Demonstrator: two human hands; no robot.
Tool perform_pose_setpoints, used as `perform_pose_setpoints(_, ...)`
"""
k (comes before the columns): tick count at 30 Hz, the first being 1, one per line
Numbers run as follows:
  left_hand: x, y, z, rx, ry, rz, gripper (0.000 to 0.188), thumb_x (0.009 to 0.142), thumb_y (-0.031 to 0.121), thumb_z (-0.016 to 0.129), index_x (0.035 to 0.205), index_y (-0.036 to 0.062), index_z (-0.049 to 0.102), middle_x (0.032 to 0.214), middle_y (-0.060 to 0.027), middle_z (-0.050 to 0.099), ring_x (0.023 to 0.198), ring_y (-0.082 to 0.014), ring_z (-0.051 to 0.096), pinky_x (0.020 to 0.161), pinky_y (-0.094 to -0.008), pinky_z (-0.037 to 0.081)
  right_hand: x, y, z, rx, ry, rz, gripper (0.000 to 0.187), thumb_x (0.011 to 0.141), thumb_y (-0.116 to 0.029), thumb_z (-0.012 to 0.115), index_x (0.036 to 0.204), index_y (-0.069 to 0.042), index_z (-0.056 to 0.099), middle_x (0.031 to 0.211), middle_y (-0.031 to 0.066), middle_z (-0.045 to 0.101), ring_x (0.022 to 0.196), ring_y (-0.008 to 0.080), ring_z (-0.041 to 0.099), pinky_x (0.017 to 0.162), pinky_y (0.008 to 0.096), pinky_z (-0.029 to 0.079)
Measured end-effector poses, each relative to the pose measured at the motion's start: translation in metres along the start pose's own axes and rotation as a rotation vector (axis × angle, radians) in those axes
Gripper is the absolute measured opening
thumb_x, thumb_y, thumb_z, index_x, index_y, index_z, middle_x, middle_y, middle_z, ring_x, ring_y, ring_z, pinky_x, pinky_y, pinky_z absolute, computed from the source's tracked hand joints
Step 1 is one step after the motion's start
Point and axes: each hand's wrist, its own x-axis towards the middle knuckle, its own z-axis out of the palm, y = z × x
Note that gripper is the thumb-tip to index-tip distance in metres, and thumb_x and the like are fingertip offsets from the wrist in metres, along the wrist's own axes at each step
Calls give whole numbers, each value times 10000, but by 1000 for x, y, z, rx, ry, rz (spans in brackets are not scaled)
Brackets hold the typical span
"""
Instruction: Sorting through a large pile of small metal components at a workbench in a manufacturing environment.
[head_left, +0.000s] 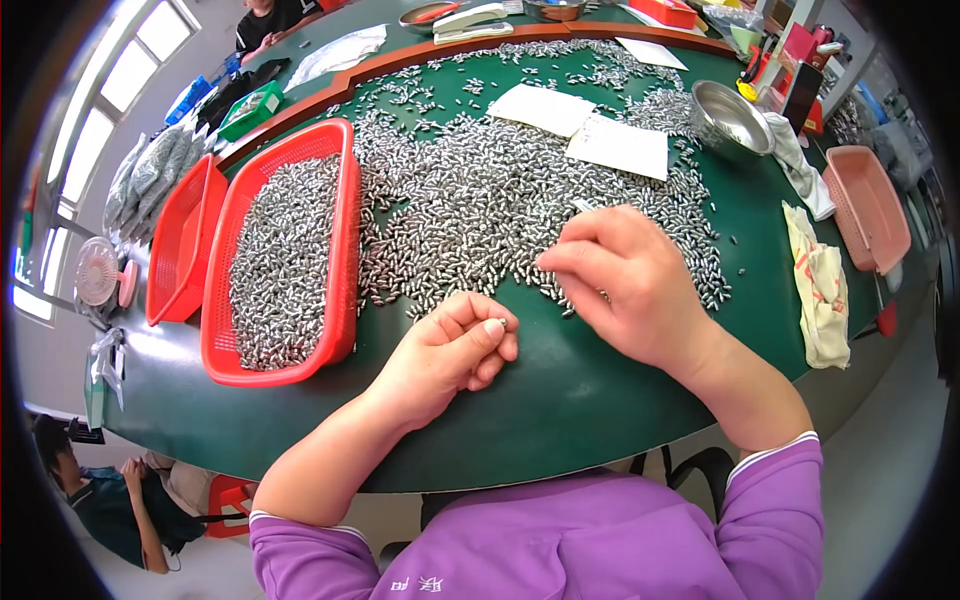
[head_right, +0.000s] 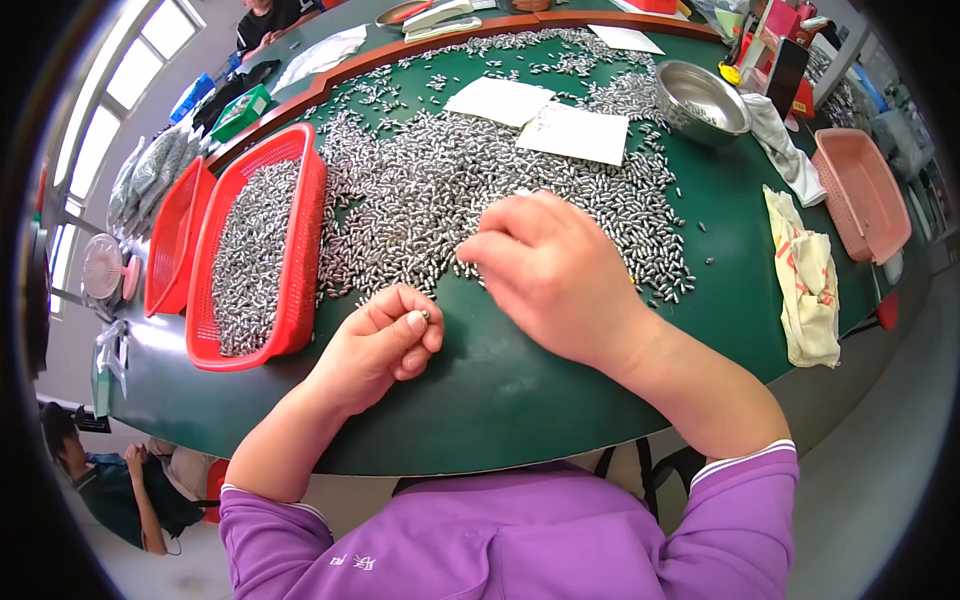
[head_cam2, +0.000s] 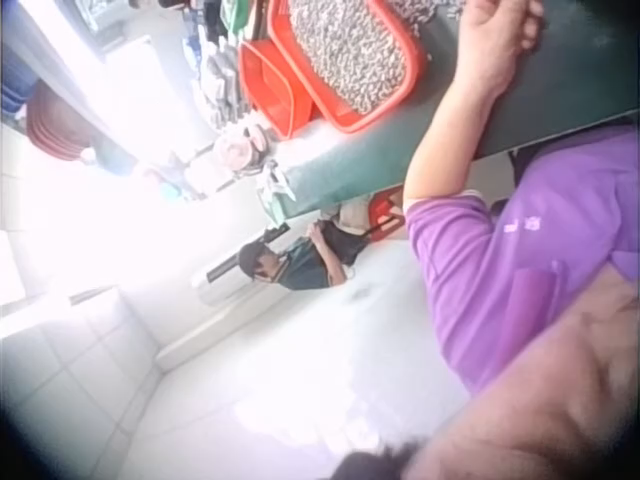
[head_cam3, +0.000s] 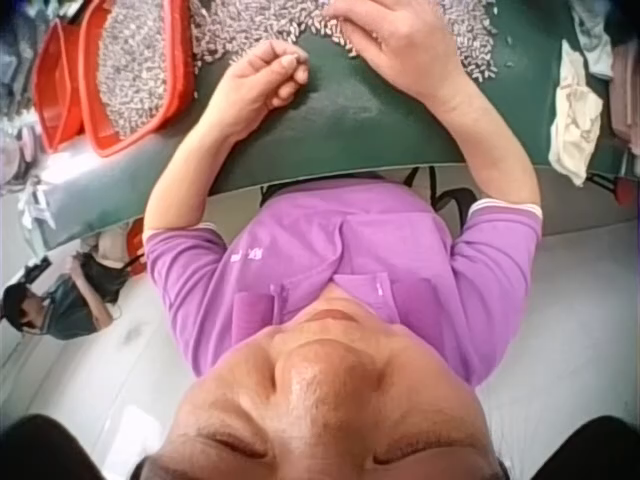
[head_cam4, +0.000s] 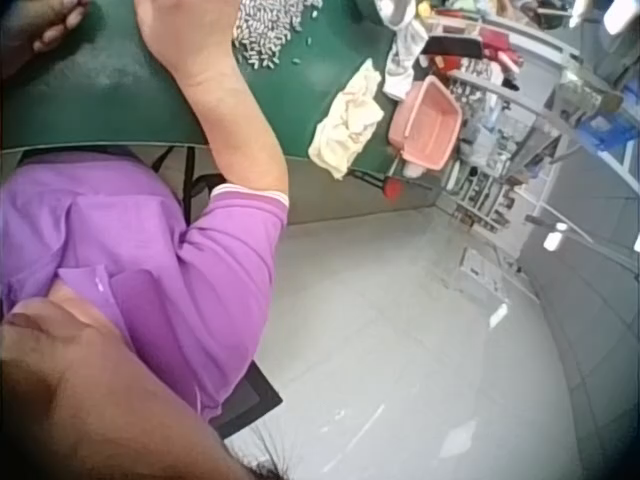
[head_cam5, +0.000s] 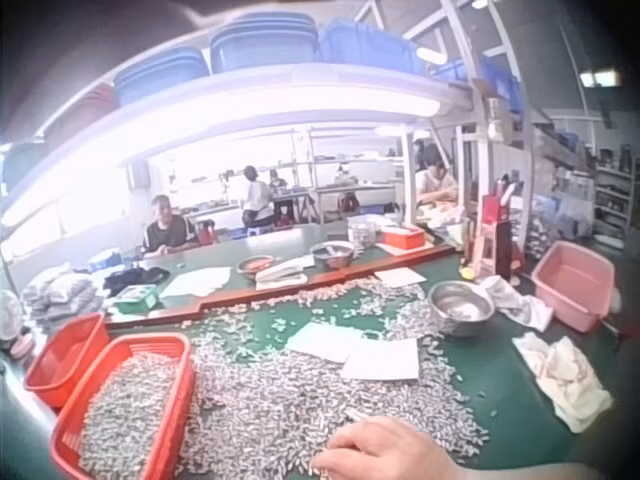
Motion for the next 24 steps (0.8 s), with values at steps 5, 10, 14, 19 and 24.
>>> perform_pose_setpoints(5, -3, 5, -4, 111, 114, 59, 74, 945, 101, 557, 1008, 62, 563, 810, 3, 551, 590, -43, 427, 511, -190, 329, 4, 8, -15, -214, -29, 149, 147, 751, -61, 700, 883, -89, 642, 893, 54, 590, 848, 262, 576, 748, 375, 472)
perform_pose_setpoints(10, -4, 5, 1, 681, 288, 289, 80, 881, 93, 632, 917, 37, 588, 743, 62, 482, 622, -19, 411, 555, -212, 372, -7, 22, -22, -314, -206, 359, 189, 789, -142, 695, 956, -84, 628, 857, 80, 592, 865, 273, 589, 749, 381, 478)
perform_pose_setpoints(14, -7, 10, 12, 1065, 327, 177, 111, 822, 73, 655, 895, 30, 583, 605, 12, 414, 559, -81, 398, 539, -268, 373, -15, 37, -16, -308, -246, 404, 204, 810, -177, 673, 981, -78, 622, 857, 88, 598, 805, 276, 611, 723, 385, 487)
perform_pose_setpoints(19, -10, 9, 12, 1195, 340, 70, 128, 817, 112, 651, 898, 39, 583, 594, -35, 449, 548, -162, 462, 552, -325, 411, -5, 21, -13, -205, -143, 394, 189, 781, -126, 631, 949, -50, 595, 884, 120, 601, 765, 298, 630, 703, 413, 514)
perform_pose_setpoints(24, -10, 13, 12, 1201, 328, 27, 153, 814, 125, 658, 909, 36, 578, 616, -37, 475, 565, -166, 479, 564, -336, 421, -9, -16, -13, 186, -369, 354, 292, 745, -93, 623, 1020, -53, 534, 880, 102, 564, 740, 237, 624, 660, 366, 509)
